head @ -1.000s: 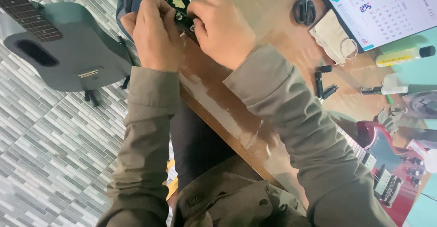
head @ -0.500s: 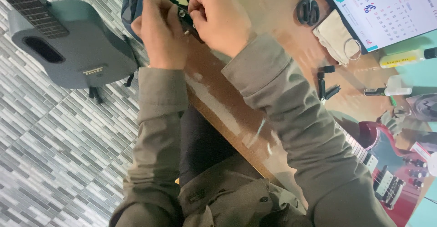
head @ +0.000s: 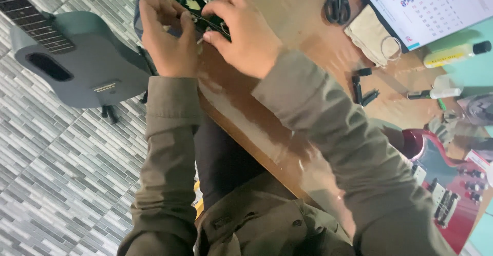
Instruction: The person replaces a guitar string on a red electric guitar. They thread the string through the bridge, cut the excess with scissors, and then wind the string onto the tuning peg at the headstock.
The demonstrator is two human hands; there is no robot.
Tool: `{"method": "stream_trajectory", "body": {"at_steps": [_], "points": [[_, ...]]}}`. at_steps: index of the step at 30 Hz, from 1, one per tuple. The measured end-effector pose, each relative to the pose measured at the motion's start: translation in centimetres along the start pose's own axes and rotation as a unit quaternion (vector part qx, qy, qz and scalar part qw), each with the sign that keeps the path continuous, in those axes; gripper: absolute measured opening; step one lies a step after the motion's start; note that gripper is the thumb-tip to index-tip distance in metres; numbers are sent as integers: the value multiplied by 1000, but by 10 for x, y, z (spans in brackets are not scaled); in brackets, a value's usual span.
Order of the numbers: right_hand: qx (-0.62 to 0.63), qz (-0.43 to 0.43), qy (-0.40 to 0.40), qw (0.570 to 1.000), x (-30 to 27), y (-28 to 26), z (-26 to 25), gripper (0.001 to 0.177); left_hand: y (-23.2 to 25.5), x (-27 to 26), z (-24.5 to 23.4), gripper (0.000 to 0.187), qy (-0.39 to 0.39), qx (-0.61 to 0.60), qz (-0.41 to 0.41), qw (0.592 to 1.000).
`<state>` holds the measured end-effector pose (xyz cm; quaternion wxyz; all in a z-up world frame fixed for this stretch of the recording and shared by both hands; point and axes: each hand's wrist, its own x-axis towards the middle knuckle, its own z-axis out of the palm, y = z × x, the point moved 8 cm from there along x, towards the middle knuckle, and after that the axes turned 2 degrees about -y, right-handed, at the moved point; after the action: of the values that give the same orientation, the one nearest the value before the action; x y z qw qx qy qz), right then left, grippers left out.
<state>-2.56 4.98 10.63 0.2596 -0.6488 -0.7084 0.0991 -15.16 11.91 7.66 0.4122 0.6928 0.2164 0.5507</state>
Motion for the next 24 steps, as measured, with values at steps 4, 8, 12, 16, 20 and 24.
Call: {"method": "stream_trajectory", "body": {"at_steps": [4,8,12,16,20,24], "points": [[-111,85,-67,988,-46,-3,-23,56,-8,-4,4,23,-1,-26,-10,1000],[-80,199,-164,963,-107,11,-32,74,-5,-3,4,33,4,-56,-3,998],[-34,203,-131,970,-149,-2,-57,63,-11,-5,7,40,9,-70,18,997],[-92,203,-52,973,-202,4,-76,74,-18,-8,6,34,15,-39,28,999],[-124,301,0,946,-268,13,-106,88,-27,-5,-1,38,33,-33,48,998],[-183,408,-75,891,-368,49,-116,96,-19,-3,1,42,15,-106,46,993]]}}
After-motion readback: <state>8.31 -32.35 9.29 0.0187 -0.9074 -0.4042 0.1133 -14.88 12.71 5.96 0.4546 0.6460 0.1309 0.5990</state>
